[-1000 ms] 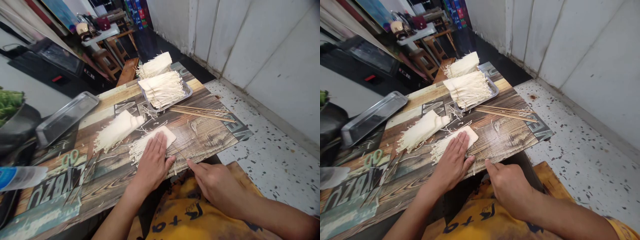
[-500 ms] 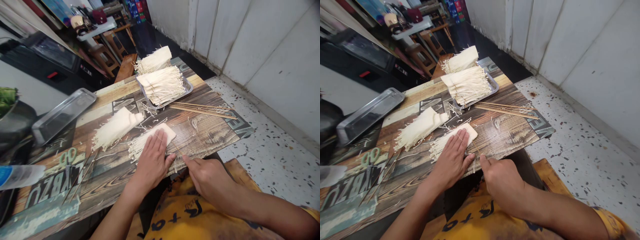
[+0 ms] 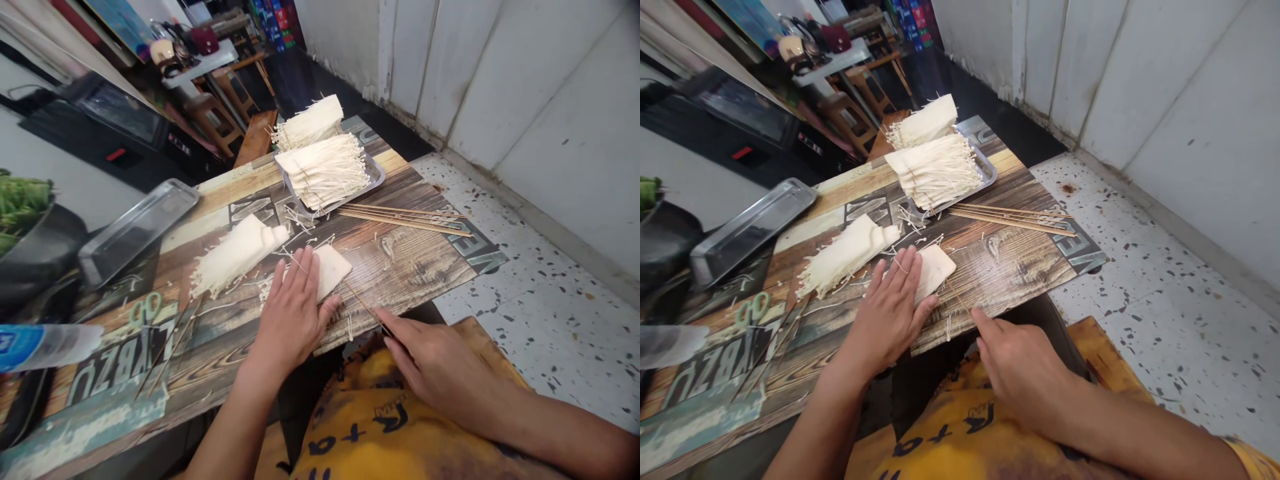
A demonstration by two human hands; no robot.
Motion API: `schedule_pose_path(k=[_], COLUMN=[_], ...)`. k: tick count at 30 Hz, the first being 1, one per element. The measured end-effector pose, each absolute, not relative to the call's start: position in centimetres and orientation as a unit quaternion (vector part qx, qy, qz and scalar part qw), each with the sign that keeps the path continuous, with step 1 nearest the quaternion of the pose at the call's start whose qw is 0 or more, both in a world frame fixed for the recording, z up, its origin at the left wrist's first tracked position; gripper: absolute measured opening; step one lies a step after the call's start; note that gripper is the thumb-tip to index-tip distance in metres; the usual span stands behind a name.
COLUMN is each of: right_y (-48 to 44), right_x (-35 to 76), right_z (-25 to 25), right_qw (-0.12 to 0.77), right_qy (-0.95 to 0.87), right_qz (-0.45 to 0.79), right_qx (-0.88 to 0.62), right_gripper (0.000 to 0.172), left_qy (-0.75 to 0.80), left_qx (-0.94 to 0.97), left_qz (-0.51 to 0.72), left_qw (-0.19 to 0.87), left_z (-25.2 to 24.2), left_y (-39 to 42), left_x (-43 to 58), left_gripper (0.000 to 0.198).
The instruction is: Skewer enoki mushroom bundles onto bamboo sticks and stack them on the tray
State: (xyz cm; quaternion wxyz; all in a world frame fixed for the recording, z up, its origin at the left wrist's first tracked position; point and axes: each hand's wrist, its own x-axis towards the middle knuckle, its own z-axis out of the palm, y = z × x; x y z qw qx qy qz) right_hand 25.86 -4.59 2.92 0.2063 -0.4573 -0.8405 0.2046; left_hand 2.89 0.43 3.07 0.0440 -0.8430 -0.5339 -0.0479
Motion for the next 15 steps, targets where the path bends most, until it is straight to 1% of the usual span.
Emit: schedule_pose_path(k=[4, 10, 15], right_y=[-5.1, -4.8, -4.8], right_x=[26.5, 26.0, 25.8], right_z=[2.8, 2.2, 1.0], right_qw=[0.207, 0.169, 0.166], right_qy=[-0.850, -0.878, -0.888], right_qz=[0.197, 0.157, 0.117], right_qx=[-0.443, -0.420, -0.412], right_gripper=[0.044, 0.050, 0.045], left_qy=[-0.519, -0.518, -0.516], left_qx=[-0.855, -0.855, -0.856], left_qz=[-0.024, -0.030, -0.024], left_qw=[0.005, -0.009, -0.021], left_z=[2.2, 2.0, 2.2], left_y=[1.1, 1.3, 1.4], left_x=[2.9, 2.9, 2.8], left_gripper=[0.067, 0.066, 0.064])
